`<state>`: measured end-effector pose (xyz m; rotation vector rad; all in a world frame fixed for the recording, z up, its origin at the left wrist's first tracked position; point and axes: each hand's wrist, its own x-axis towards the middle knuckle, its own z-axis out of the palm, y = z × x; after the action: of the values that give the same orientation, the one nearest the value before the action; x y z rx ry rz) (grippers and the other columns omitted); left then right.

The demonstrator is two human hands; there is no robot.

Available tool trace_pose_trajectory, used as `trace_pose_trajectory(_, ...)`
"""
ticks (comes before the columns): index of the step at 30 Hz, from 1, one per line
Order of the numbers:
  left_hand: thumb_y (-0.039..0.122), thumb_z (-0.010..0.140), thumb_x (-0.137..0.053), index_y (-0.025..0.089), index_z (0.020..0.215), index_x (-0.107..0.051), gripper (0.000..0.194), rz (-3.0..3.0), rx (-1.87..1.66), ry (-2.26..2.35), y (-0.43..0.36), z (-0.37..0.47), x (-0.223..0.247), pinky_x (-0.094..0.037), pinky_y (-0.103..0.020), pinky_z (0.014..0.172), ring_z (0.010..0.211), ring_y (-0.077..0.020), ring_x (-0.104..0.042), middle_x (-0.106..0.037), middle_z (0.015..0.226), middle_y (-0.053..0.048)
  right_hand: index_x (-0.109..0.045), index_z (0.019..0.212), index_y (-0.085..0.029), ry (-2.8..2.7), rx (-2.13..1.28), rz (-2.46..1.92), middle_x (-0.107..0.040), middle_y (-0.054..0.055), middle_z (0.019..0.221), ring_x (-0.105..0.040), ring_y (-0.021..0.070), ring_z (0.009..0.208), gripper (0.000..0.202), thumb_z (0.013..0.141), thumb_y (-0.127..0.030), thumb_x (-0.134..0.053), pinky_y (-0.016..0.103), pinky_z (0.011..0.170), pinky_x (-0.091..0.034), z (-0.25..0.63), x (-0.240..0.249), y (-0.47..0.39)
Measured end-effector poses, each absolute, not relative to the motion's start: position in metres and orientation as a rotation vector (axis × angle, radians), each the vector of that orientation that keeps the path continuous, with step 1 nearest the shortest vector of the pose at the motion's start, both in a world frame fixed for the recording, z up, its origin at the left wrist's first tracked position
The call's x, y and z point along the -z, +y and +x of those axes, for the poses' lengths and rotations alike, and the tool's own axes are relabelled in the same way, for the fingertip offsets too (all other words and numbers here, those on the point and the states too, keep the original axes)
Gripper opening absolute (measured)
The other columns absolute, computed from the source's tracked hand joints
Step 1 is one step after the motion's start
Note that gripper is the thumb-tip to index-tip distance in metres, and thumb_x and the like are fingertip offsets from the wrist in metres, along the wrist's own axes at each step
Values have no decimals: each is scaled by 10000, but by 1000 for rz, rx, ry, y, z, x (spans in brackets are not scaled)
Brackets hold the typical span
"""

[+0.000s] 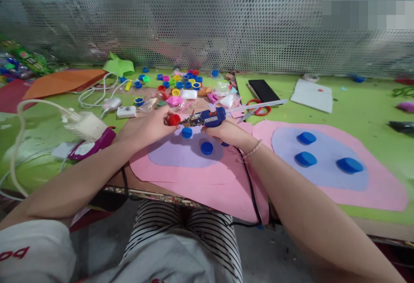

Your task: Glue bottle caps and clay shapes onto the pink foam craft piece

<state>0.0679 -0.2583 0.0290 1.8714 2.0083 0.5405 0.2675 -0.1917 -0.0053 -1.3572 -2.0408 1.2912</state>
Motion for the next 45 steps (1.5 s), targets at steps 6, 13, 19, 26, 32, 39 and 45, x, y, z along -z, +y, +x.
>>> trace_pose_trajectory(6,239,737,-548,190,923,-578,195,1869,-539,2001,-258,68,-29,-395,-303,677,770,-190,-552,-608,803,-57,-461,532,-187,-1992,-1317,-1391,-392,-61,386,-366,77,379,181,643,-247,-591,219,392,-314,267,4,-193)
trace_pose_trajectory(13,188,707,-567,188,819,-544,115,1839,-582,1927,-258,69,-29,-398,-271,699,825,-175,-565,-610,828,-30,-460,524,-186,-1999,-1308,-1396,-393,-62,378,-366,77,372,173,643,-214,-581,217,389,-317,267,4,-193)
trace_pose_trajectory(19,189,704,-569,189,892,-559,188,1854,-572,1899,-257,68,-28,-414,-269,714,833,-170,-573,-622,869,-30,-441,517,-186,-2014,-1283,-1444,-388,-63,374,-372,73,369,193,659,-206,-570,211,396,-326,266,2,-194)
trace_pose_trajectory(26,200,698,-579,193,900,-563,203,1887,-553,1884,-256,68,-27,-423,-262,717,849,-173,-585,-630,882,-38,-431,520,-192,-2053,-1242,-1425,-400,-57,381,-381,80,380,190,649,-229,-565,214,393,-325,267,6,-192)
trace_pose_trajectory(32,206,701,-572,189,886,-548,188,1932,-561,1851,-255,67,-24,-427,-254,711,829,-158,-589,-637,890,-32,-398,511,-199,-2078,-1262,-1375,-391,-58,378,-372,80,374,215,648,-247,-557,220,389,-309,269,8,-190)
trace_pose_trajectory(39,220,696,-573,202,898,-553,204,1924,-556,1853,-255,66,-24,-424,-269,695,815,-171,-585,-633,847,-28,-395,497,-198,-2039,-1295,-1388,-383,-56,374,-366,79,372,228,653,-227,-559,225,393,-300,268,4,-192)
trace_pose_trajectory(45,225,683,-588,204,912,-567,231,1886,-562,1842,-256,68,-25,-414,-283,677,808,-192,-579,-629,836,-45,-404,494,-197,-2042,-1280,-1386,-389,-51,377,-373,84,379,229,658,-225,-561,225,395,-307,268,3,-194)
